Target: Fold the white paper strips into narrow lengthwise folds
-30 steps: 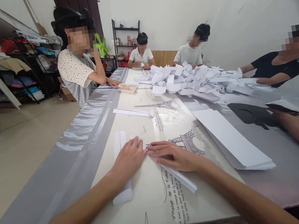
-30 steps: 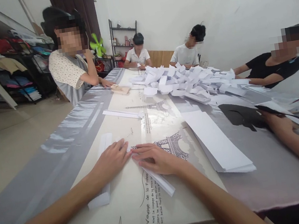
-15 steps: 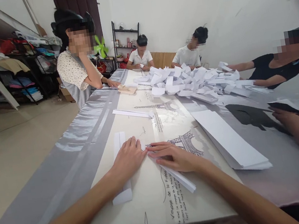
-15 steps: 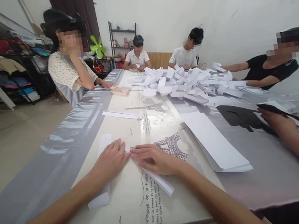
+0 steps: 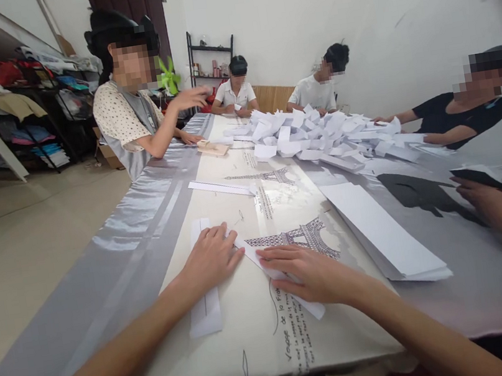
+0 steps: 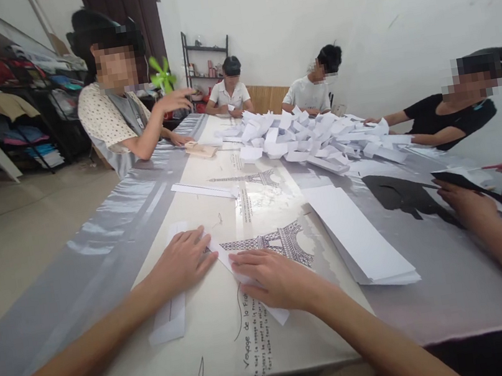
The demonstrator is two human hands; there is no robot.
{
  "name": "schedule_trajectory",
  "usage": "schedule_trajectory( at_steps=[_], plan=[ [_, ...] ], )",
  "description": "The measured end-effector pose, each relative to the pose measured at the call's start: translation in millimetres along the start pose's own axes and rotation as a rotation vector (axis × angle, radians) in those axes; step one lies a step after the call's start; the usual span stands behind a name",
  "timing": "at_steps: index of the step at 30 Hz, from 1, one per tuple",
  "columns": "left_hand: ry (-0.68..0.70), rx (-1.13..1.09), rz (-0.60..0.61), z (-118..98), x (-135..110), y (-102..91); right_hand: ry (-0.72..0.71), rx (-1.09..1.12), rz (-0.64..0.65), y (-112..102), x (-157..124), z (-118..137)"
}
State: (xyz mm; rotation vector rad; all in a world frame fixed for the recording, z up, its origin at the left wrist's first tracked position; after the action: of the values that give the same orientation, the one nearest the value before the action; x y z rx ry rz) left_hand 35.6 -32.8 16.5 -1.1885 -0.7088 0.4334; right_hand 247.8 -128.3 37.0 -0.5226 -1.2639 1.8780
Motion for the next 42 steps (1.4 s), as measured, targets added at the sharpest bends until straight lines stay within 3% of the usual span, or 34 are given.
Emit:
schedule_trajectory(
  at_steps=[7, 17, 28, 38, 42],
  plan=[
    [0.023, -0.013, 0.018, 7, 1, 4.3, 0.017, -0.018, 0.072, -7, -25, 7],
    [-0.108, 0.012, 0.069, -19, 7, 12.6, 0.051, -0.014, 0.041, 3, -50, 12],
    [-0.157, -0.051, 0.096, -21, 7, 14.5, 0.035, -0.048, -0.067, 20, -73, 30],
    [-0.155, -0.074, 0.151, -22, 5, 16.7, -0.035, -0.188, -0.113, 29, -77, 38],
    [-0.156, -0.084, 0.153, -20, 5, 15.7, -0.055, -0.148, -0.121, 26, -74, 39]
  ],
)
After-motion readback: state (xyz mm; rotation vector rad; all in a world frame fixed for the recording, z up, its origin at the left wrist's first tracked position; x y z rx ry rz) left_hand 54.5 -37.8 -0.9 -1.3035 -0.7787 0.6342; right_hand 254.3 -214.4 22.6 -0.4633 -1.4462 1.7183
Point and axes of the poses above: each hand's wrist, its own x-axis towards the middle knuckle, its own y-axis out of the palm, z = x × y, the point moved 2 cm from there along x, towards the middle knuckle, and after that the axes turned 10 degrees about x, right-handed, at the moved point
